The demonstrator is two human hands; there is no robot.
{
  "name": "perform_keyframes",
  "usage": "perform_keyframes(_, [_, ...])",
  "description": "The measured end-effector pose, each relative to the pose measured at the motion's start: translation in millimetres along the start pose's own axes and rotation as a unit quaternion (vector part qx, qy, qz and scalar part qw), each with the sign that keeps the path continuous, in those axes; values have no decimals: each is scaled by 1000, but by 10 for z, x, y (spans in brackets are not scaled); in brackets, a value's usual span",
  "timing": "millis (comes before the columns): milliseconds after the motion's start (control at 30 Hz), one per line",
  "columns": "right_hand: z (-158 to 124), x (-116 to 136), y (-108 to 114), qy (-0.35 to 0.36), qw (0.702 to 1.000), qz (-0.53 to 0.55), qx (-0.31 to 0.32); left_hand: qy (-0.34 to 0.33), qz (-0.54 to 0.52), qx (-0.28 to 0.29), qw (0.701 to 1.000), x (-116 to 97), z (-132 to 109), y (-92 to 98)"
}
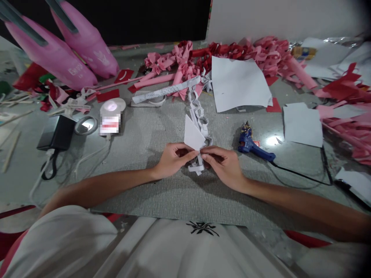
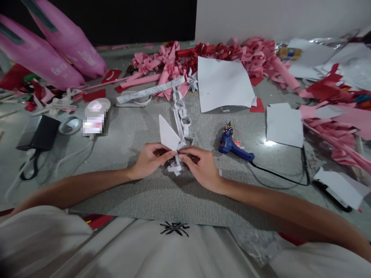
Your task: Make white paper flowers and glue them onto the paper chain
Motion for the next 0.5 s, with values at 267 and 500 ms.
perform_keyframes(267, [-1,60,5,-10,1000,-3,-11,6,8,15,1000,3,-6,-24])
perform_keyframes(500, [-2,18,73,-25,999,17,-34,12,15,7,1000,-6,7,1])
Point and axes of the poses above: each hand's wrist, its own z-axis towards the middle knuckle, its own y-axis out of the back of the hand, x = y × z, the point moved 8 cm from there along z, towards the middle knuckle, and after that the axes turned 11 degrees about -y, right-handed, at the moved point
